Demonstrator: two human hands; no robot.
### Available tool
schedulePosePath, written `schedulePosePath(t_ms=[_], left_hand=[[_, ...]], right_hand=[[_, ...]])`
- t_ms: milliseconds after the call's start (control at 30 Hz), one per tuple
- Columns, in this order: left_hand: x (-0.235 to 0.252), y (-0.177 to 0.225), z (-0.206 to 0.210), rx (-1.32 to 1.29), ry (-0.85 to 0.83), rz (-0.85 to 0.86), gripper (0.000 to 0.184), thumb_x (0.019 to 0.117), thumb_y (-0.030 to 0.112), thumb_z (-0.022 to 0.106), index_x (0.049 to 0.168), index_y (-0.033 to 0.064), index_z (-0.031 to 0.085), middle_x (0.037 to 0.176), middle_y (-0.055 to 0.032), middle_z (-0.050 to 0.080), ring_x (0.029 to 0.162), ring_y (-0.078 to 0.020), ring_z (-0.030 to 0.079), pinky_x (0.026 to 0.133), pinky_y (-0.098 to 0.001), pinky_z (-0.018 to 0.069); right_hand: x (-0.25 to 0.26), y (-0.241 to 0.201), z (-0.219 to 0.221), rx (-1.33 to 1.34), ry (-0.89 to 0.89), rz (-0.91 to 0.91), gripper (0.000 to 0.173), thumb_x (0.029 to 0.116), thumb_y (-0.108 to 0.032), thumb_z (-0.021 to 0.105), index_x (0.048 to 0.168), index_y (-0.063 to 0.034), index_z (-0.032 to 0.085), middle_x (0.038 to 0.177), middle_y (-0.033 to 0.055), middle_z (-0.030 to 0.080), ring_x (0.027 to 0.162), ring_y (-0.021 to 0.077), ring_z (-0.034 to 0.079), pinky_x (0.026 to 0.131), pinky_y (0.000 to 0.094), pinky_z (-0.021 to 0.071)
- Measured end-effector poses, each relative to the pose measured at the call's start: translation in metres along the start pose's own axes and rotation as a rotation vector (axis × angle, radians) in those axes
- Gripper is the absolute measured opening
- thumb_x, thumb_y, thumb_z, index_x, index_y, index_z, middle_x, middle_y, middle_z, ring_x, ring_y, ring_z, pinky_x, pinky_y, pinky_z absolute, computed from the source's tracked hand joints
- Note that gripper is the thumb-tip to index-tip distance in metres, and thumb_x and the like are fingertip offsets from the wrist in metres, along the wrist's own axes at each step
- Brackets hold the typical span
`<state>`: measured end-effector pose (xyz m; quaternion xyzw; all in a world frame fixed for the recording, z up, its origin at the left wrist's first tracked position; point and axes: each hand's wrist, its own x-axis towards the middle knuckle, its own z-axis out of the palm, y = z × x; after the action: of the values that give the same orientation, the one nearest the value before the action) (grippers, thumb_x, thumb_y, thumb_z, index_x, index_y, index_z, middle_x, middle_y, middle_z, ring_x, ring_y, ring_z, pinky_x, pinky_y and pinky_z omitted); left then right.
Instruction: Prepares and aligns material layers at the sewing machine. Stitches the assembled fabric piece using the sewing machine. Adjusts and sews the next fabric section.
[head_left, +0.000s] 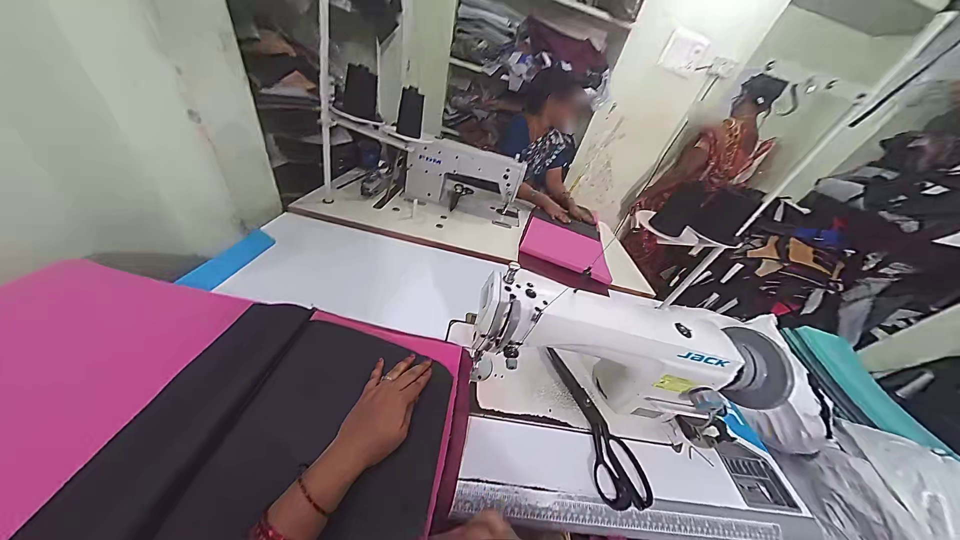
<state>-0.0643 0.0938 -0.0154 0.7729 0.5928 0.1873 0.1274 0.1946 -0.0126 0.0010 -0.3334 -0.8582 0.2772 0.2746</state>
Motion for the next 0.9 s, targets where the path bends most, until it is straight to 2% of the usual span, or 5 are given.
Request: schedulePosePath(t_ms=[200,400,467,600,900], left_hand=[[-0.003,-0.002,0.005,0.032,0.087,0.073,0.052,0.1021,0.033,0.048,0.143,0.0025,0.059,0.155,-0.0091,0.052,0.149,-0.0377,0.039,0.115,-0.0762,0.0154],[-0.003,-0.003,0.012,0.064,0.126,0.124,0.057,0.0999,0.038,0.048,0.141,0.0007,0.061,0.152,-0.0109,0.055,0.145,-0.0412,0.043,0.111,-0.0798,0.0191],[-0.005,-0.002,0.015,0.071,0.128,0.122,0.057,0.0999,0.039,0.047,0.140,0.0016,0.061,0.152,-0.0102,0.055,0.146,-0.0406,0.043,0.111,-0.0791,0.0192],[-0.017,0.012,0.012,0.075,0.066,0.077,0.056,0.1013,0.039,0.046,0.144,0.0036,0.058,0.155,-0.0078,0.052,0.149,-0.0377,0.039,0.114,-0.0764,0.0179],[-0.047,0.026,0.025,0.072,0.108,0.159,0.058,0.1032,0.046,0.038,0.142,0.0100,0.062,0.154,-0.0012,0.054,0.148,-0.0330,0.042,0.115,-0.0736,0.0223]], right_hand=[[-0.040,0.096,-0.136,0.126,0.920,0.629,0.066,0.0907,-0.003,0.067,0.147,0.0136,0.037,0.134,0.0310,0.058,0.122,0.0297,0.061,0.103,0.0424,0.0506],[-0.102,0.177,-0.171,-0.448,0.808,1.121,0.065,0.0944,-0.026,0.072,0.143,0.0110,0.051,0.136,0.0397,0.055,0.127,0.0558,0.055,0.106,0.0671,0.0415],[-0.102,0.187,-0.159,-0.762,0.876,0.956,0.052,0.0871,-0.025,0.076,0.127,0.0073,0.067,0.130,0.0453,0.054,0.120,0.0671,0.052,0.090,0.0780,0.0434],[-0.042,0.134,-0.133,-0.692,0.807,0.550,0.032,0.0891,-0.012,0.073,0.116,0.0050,0.073,0.127,0.0353,0.063,0.119,0.0587,0.057,0.099,0.0712,0.0438],[0.075,0.074,0.005,-0.238,0.282,0.114,0.034,0.0940,-0.021,0.064,0.123,-0.0081,0.075,0.128,0.0177,0.070,0.122,0.0424,0.063,0.101,0.0547,0.0511]])
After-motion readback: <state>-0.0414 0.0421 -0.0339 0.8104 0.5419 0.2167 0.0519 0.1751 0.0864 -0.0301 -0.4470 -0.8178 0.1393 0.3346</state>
